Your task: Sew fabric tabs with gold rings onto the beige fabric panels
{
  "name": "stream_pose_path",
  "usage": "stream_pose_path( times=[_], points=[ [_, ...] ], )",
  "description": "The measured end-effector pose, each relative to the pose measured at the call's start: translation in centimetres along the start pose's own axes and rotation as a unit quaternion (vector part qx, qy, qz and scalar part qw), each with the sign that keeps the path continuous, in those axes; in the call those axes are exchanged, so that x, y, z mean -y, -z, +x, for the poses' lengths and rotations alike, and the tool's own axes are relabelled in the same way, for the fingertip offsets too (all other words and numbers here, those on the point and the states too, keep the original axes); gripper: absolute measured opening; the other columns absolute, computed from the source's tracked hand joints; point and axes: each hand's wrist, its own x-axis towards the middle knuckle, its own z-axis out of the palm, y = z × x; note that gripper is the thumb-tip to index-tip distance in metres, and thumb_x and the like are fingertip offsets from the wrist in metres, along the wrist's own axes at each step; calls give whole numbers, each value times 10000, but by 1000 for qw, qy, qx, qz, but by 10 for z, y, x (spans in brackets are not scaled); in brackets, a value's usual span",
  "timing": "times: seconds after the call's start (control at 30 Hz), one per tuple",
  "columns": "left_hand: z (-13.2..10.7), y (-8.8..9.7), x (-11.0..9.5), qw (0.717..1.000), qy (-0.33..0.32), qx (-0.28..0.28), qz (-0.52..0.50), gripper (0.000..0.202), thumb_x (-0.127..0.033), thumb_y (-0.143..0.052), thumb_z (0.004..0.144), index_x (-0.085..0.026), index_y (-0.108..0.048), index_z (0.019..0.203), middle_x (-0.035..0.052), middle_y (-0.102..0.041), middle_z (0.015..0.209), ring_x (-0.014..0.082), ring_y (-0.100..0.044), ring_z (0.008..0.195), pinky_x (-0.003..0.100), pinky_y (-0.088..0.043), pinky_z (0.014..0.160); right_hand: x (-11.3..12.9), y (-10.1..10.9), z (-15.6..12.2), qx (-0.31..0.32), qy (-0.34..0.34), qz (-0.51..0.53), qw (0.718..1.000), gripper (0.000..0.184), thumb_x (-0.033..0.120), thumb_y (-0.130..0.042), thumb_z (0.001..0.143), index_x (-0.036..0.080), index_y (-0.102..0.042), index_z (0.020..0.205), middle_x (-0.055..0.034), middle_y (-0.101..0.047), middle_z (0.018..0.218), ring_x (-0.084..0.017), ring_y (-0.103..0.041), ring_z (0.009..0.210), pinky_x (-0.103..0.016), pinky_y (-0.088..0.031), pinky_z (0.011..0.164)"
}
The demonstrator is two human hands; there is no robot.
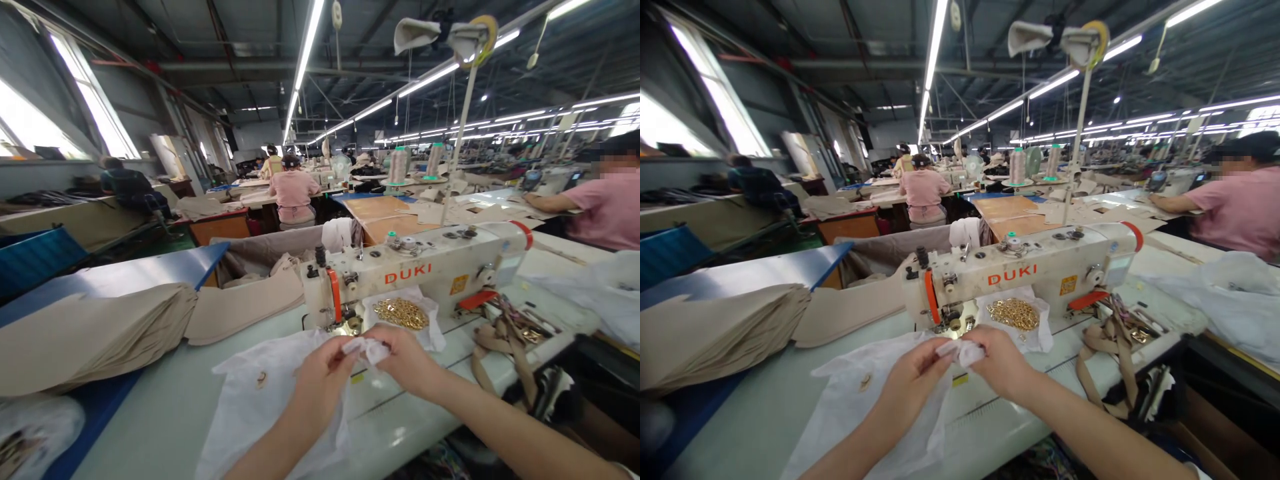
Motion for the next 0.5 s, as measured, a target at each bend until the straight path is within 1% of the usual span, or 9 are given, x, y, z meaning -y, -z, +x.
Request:
stream_pose_path(
  times=[0.03, 0.1, 0.13, 0.2, 0.27, 0.33, 0.43, 0.5],
  points=[
    [4, -9, 0, 999, -15, 20, -40, 243, -285, -531, 783, -204, -614, 996, 33, -685, 973, 199, -609, 923, 310, -456, 852, -5, 11, 0, -19, -15, -6, 1000, 114, 130, -569, 692, 179, -669, 664, 8, -611, 655, -152, -543, 662, -236, -385, 604],
    [10, -26, 0, 994, -30, 47, -98, 356, -242, -548, 773, -205, -545, 1127, 68, -626, 1152, 208, -563, 1066, 333, -428, 925, -15, 31, 0, -60, -69, 36, 995, 75, 174, -625, 658, 177, -636, 584, 27, -566, 584, -139, -506, 611, -227, -360, 559],
    [12, -34, 1, 993, -26, 52, -106, 405, -218, -555, 764, -205, -515, 1167, 85, -589, 1213, 214, -533, 1121, 345, -417, 945, -20, 40, 1, -79, -102, 73, 989, 75, 197, -653, 634, 177, -626, 567, 35, -556, 563, -132, -492, 585, -224, -356, 538],
    [17, -50, 3, 995, 4, 52, -89, 441, -180, -556, 758, -197, -490, 1193, 110, -553, 1253, 223, -494, 1173, 365, -403, 962, -31, 53, 4, -110, -162, 144, 970, 89, 241, -689, 599, 175, -630, 594, 42, -564, 551, -120, -482, 536, -220, -367, 508],
    [23, -63, 7, 997, 36, 50, -55, 429, -144, -547, 756, -186, -498, 1180, 117, -561, 1229, 222, -497, 1164, 371, -401, 960, -41, 63, 8, -136, -198, 185, 953, 131, 274, -697, 601, 168, -635, 648, 36, -586, 555, -112, -489, 496, -225, -395, 496],
    [31, -75, 11, 997, 57, 45, -30, 410, -118, -544, 753, -179, -512, 1157, 113, -566, 1214, 216, -515, 1134, 361, -413, 943, -50, 70, 14, -162, -216, 206, 940, 139, 266, -701, 612, 165, -625, 669, 19, -614, 577, -113, -520, 500, -230, -431, 509],
    [44, -87, 14, 996, 76, 26, -31, 394, -100, -553, 755, -175, -514, 1140, 109, -545, 1243, 202, -547, 1083, 332, -441, 904, -63, 76, 24, -196, -235, 238, 922, 139, 218, -724, 610, 168, -597, 640, -6, -630, 592, -117, -553, 514, -226, -458, 498],
    [53, -94, 14, 996, 82, 19, -41, 384, -86, -554, 758, -163, -506, 1131, 121, -535, 1253, 191, -575, 1033, 317, -458, 878, -69, 78, 29, -212, -238, 251, 914, 157, 196, -739, 604, 170, -585, 627, -9, -622, 576, -119, -556, 500, -221, -460, 466]
  ],
)
